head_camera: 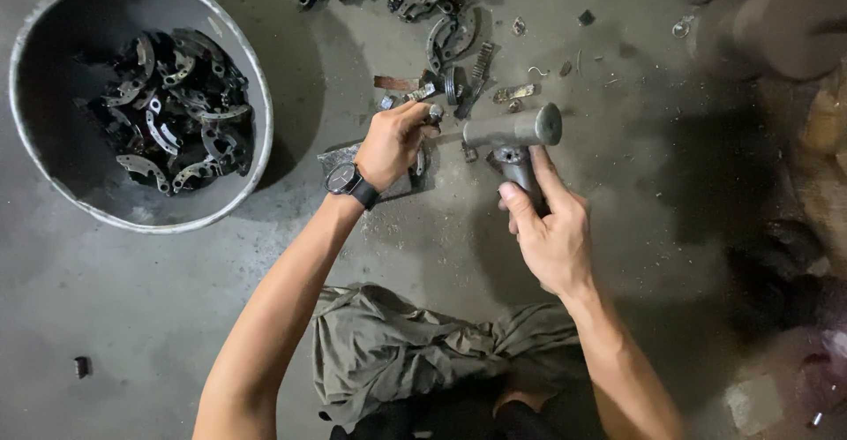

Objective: Disassembling motorcycle brake shoes using a hammer and a punch on a metal block.

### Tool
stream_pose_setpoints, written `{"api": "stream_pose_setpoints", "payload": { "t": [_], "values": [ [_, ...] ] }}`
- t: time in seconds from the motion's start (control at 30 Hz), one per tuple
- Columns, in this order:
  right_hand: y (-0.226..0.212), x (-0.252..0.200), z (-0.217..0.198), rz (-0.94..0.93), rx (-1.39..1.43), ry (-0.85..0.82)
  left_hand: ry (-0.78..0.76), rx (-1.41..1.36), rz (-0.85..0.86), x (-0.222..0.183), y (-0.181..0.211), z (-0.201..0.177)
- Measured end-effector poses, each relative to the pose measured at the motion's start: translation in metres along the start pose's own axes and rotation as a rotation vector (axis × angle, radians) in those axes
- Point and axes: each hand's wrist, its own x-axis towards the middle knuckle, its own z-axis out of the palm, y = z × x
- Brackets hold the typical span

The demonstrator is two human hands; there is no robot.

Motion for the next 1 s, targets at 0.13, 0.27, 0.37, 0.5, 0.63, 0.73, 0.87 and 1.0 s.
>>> {"api": "stream_pose_setpoints", "payload": {
  "t": [0.13, 0.27, 0.37, 0.5, 0.63, 0.73, 0.87, 1.0],
  "values": [
    [0.001, 0.002, 0.0, -0.006, -0.021, -0.007, -0.011, 0.039, -0.005, 0.003, 0.004, 0.0],
    [-0.008, 0.016, -0.006, -0.055, -0.053, -0.006, -0.039, 0.059, 0.023, 0.009, -0.001, 0.004],
    [-0.024, 0.032, -0.014, -0.109, -0.118, -0.005, -0.057, 0.035, 0.018, 0.014, -0.003, 0.007],
    [-0.012, 0.062, -0.009, -0.147, -0.359, -0.033, -0.047, 0.012, 0.06, 0.018, -0.004, 0.009],
    [-0.006, 0.075, -0.014, -0.162, -0.425, -0.097, -0.031, -0.002, 0.11, 0.019, -0.011, 0.012],
    [-0.034, 0.064, -0.015, -0.077, -0.285, -0.012, -0.064, -0.009, 0.08, 0.014, -0.019, 0.014],
    [-0.008, 0.065, -0.002, -0.1, -0.268, -0.012, -0.073, 0.022, 0.067, 0.01, -0.013, 0.01],
    [0.01, 0.071, -0.007, -0.185, -0.32, -0.096, -0.091, -0.009, 0.049, 0.014, -0.011, 0.01]
  ]
}}
